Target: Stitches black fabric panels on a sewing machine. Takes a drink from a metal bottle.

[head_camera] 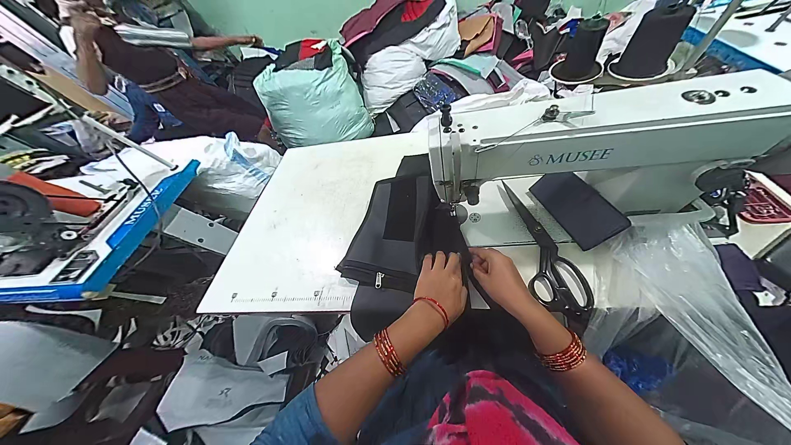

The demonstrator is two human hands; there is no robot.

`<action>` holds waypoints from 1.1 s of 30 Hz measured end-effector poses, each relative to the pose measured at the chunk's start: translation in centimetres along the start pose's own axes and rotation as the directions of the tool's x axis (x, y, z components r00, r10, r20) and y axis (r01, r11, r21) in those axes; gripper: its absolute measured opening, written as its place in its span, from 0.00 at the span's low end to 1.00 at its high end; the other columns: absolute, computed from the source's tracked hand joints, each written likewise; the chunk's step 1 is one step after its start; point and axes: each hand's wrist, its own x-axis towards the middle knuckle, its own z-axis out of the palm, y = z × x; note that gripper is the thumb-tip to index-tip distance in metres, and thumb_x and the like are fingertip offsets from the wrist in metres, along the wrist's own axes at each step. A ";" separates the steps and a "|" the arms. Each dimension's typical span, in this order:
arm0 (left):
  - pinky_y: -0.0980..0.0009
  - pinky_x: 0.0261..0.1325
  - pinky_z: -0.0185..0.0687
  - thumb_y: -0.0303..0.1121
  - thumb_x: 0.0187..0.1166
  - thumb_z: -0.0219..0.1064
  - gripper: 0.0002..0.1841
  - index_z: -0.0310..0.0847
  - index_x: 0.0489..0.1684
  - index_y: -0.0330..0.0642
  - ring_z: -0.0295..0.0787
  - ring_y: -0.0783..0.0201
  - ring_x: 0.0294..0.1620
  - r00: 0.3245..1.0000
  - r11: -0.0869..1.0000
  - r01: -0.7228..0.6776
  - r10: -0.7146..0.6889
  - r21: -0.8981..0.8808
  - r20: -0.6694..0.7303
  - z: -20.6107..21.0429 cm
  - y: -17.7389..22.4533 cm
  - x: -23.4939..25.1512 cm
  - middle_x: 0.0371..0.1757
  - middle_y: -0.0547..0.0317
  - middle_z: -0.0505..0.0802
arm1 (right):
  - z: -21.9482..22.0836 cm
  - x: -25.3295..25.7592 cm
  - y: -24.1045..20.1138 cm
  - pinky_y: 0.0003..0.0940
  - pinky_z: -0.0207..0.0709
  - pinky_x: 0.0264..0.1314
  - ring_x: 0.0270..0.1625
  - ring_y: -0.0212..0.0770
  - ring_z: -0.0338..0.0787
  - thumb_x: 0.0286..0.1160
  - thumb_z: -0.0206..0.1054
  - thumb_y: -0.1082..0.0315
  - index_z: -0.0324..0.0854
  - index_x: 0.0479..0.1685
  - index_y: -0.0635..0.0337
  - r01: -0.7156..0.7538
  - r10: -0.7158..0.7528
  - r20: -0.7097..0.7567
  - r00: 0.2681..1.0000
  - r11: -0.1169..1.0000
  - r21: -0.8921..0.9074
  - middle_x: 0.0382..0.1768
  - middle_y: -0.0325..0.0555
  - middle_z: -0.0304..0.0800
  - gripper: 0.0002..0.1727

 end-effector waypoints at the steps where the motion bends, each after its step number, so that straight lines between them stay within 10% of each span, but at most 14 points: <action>1: 0.39 0.90 0.44 0.42 0.90 0.48 0.31 0.59 0.90 0.33 0.54 0.42 0.93 1.000 1.000 -0.002 0.002 -0.016 -0.008 -0.1 0.0 0.0 0.92 0.44 0.64 | 0.0 0.0 0.0 0.38 0.79 0.64 0.53 0.45 0.89 0.83 0.59 0.73 0.78 0.76 0.66 -0.002 0.002 -0.001 1.000 1.000 0.004 0.56 0.57 0.89 0.23; 4: 0.43 0.88 0.48 0.49 0.88 0.51 0.35 0.62 0.88 0.34 0.61 0.44 0.89 1.000 0.999 -0.008 0.007 -0.043 -0.015 -0.3 -0.1 0.1 0.88 0.44 0.69 | 0.0 0.1 0.0 0.39 0.79 0.64 0.54 0.46 0.89 0.83 0.59 0.73 0.78 0.76 0.66 -0.010 0.010 0.005 1.000 1.000 0.006 0.57 0.57 0.90 0.23; 26: 0.46 0.83 0.59 0.15 0.86 0.41 0.28 0.53 0.89 0.25 0.73 0.40 0.81 0.998 0.977 -0.025 0.012 0.212 0.064 -0.6 0.8 -0.2 0.83 0.34 0.74 | 0.0 0.0 0.0 0.37 0.79 0.61 0.50 0.44 0.88 0.83 0.59 0.73 0.77 0.76 0.66 -0.007 0.007 0.012 1.000 1.000 0.014 0.55 0.56 0.89 0.23; 33: 0.44 0.85 0.54 0.44 0.92 0.49 0.31 0.62 0.87 0.30 0.68 0.42 0.85 0.998 0.999 -0.039 0.041 -0.026 0.054 -1.2 -0.5 0.1 0.85 0.38 0.73 | -0.1 0.0 -0.2 0.39 0.78 0.65 0.54 0.46 0.89 0.84 0.58 0.72 0.77 0.77 0.66 0.003 -0.003 0.022 1.000 1.000 -0.017 0.57 0.58 0.90 0.23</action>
